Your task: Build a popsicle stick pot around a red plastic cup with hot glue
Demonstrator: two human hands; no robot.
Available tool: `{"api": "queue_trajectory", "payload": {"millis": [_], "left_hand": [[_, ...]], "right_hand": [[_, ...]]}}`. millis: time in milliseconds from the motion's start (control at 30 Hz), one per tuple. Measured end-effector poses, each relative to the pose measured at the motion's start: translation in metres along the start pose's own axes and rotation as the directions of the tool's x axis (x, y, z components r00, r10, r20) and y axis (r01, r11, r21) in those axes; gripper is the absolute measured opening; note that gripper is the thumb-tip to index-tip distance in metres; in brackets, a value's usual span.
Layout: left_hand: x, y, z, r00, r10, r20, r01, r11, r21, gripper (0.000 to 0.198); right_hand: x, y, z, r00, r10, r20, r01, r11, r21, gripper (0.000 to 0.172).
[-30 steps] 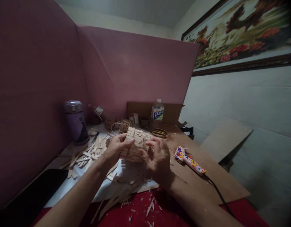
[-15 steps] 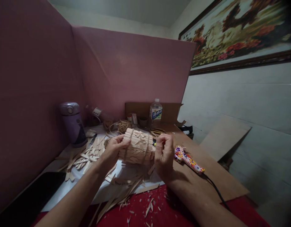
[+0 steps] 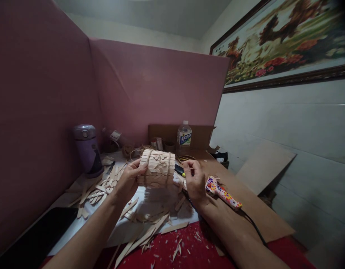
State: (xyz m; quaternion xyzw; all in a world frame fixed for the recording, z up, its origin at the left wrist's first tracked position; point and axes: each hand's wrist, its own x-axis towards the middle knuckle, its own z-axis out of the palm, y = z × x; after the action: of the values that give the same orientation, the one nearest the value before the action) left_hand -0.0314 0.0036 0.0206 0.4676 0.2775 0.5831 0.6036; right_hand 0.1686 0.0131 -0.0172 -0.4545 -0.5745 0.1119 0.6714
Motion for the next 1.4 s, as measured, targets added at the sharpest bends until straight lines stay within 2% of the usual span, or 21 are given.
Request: {"api": "queue_trajectory", "payload": {"millis": [100,167,300,433,633,767,933,1067,1200,1300,1400], "left_hand": [[0.001,-0.003,-0.001,0.999,0.026,0.018,-0.026,1.000,-0.002,0.031],[0.001,-0.004,-0.001,0.999,0.044,0.029,-0.044,0.999,-0.001,0.032],[0.002,-0.006,-0.001,0.997,0.060,0.057,-0.061,0.998,0.023,0.032],[0.001,-0.007,-0.001,0.996,0.062,0.065,-0.066,0.996,0.064,0.029],[0.001,-0.007,-0.002,0.997,0.054,0.055,-0.057,0.997,0.052,0.030],[0.003,-0.007,-0.003,0.998,0.060,0.035,-0.061,0.997,0.038,0.030],[0.003,-0.007,-0.005,0.997,0.069,0.034,-0.071,0.996,0.054,0.028],[0.002,-0.007,-0.004,0.995,0.062,0.072,-0.066,0.996,0.052,0.027],[0.001,-0.006,-0.003,0.997,0.051,0.051,-0.053,0.998,0.037,0.028],[0.001,-0.006,-0.002,0.998,0.037,0.047,-0.038,0.998,0.041,0.029],[0.001,-0.006,-0.002,0.998,0.033,0.045,-0.035,0.998,0.053,0.030]], "right_hand": [[-0.011,-0.016,0.002,0.987,-0.071,0.143,0.068,0.997,0.027,0.028],[-0.017,-0.022,0.004,0.983,-0.046,0.179,0.041,0.999,0.029,0.026],[-0.019,-0.020,0.007,0.981,0.031,0.190,-0.038,0.999,0.033,0.026],[-0.018,-0.011,0.008,0.984,0.027,0.175,-0.030,0.999,0.016,0.028],[-0.016,-0.005,0.008,0.993,0.068,0.094,-0.073,0.996,0.047,0.028],[-0.005,-0.002,0.004,0.987,0.153,-0.046,-0.142,0.972,0.189,0.026],[0.017,0.003,-0.006,0.915,0.339,-0.217,-0.213,0.865,0.454,0.029],[0.036,0.018,-0.016,0.865,0.405,-0.295,-0.243,0.854,0.459,0.026],[0.050,0.038,-0.024,0.830,0.428,-0.358,-0.267,0.868,0.418,0.023],[0.049,0.042,-0.022,0.861,0.412,-0.298,-0.297,0.883,0.363,0.020],[0.038,0.035,-0.013,0.925,0.353,-0.141,-0.298,0.904,0.307,0.022]]}}
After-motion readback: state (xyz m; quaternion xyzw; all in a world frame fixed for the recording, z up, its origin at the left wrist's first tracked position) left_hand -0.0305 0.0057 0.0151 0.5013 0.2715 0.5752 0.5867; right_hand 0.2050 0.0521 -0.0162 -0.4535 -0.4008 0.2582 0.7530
